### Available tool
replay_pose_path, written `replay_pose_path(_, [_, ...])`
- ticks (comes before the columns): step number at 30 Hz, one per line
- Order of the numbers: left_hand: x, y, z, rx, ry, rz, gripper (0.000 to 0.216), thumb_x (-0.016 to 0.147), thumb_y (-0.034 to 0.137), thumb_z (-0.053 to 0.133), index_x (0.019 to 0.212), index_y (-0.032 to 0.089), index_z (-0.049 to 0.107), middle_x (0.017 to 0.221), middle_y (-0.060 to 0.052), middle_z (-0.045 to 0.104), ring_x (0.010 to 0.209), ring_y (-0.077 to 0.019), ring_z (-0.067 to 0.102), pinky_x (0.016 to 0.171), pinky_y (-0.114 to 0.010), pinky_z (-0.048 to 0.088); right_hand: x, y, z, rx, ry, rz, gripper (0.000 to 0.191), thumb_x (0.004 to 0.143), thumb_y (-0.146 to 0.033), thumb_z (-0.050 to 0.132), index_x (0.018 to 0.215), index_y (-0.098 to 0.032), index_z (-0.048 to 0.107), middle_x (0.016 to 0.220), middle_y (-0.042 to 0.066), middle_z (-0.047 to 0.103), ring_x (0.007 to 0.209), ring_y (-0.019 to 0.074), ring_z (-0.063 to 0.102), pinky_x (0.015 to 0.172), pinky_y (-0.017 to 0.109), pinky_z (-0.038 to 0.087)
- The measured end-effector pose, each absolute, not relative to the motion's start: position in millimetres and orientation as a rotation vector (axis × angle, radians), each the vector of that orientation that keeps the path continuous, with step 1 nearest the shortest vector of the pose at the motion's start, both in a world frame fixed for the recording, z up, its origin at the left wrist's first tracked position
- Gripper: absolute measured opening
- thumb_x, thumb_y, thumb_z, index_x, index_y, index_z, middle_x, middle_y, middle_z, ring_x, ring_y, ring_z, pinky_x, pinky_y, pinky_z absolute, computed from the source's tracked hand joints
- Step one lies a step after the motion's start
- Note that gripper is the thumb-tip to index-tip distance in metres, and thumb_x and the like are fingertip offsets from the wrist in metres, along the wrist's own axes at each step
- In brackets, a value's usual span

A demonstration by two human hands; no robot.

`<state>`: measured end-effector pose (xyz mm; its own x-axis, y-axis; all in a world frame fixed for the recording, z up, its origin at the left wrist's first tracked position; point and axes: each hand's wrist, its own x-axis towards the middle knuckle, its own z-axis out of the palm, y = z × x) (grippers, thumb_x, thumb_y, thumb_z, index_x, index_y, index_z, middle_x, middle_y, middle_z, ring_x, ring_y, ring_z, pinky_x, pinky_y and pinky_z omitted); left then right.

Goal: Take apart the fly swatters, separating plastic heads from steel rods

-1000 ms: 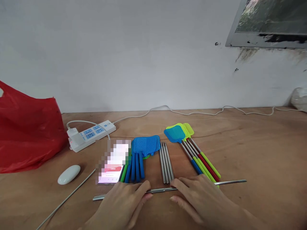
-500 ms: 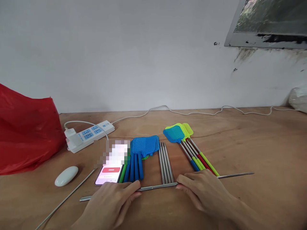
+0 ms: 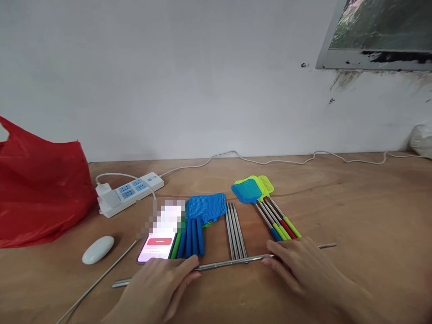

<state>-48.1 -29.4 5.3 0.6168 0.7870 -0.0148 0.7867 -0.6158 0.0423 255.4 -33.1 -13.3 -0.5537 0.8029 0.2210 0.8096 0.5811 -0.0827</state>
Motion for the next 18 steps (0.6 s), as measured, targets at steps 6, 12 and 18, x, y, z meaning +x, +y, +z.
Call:
replay_pose_path(6, [-30, -30, 2, 2.792, 1.239, -0.026, 0.022, 0.105, 0.024, 0.04, 0.088, 0.024, 0.055, 0.077, 0.001, 0.074, 0.061, -0.0229, 0.069, 0.049, -0.028, 0.03, 244, -40, -10, -1.229, -2.529, 0.096, 0.005, 0.088, -0.019, 0.056, 0.086, -0.023, 0.053, 0.08, 0.001, 0.071, 0.067, 0.0194, 0.066, 0.057, 0.029, 0.031])
replay_pose_path(12, [-30, -32, 0, 2.793, 1.235, 0.027, 0.021, 0.105, 0.023, 0.041, 0.089, 0.023, 0.054, 0.074, 0.001, 0.073, 0.059, -0.0236, 0.068, 0.048, -0.03, 0.026, 253, -38, -20, -1.299, -2.526, -0.101, 0.016, 0.085, -0.011, 0.05, 0.075, -0.022, 0.053, 0.063, 0.0, 0.069, 0.052, 0.0183, 0.063, 0.052, 0.032, 0.019])
replay_pose_path(18, [-14, -34, 1, 2.731, 1.208, 0.046, 0.02, 0.105, 0.024, 0.044, 0.087, 0.023, 0.053, 0.078, 0.001, 0.073, 0.062, -0.0241, 0.069, 0.049, -0.03, 0.028, 237, -42, -23, -1.269, -2.508, 0.005, 0.01, 0.084, -0.013, 0.054, 0.081, -0.022, 0.052, 0.065, -0.001, 0.069, 0.053, 0.0174, 0.061, 0.054, 0.031, 0.02])
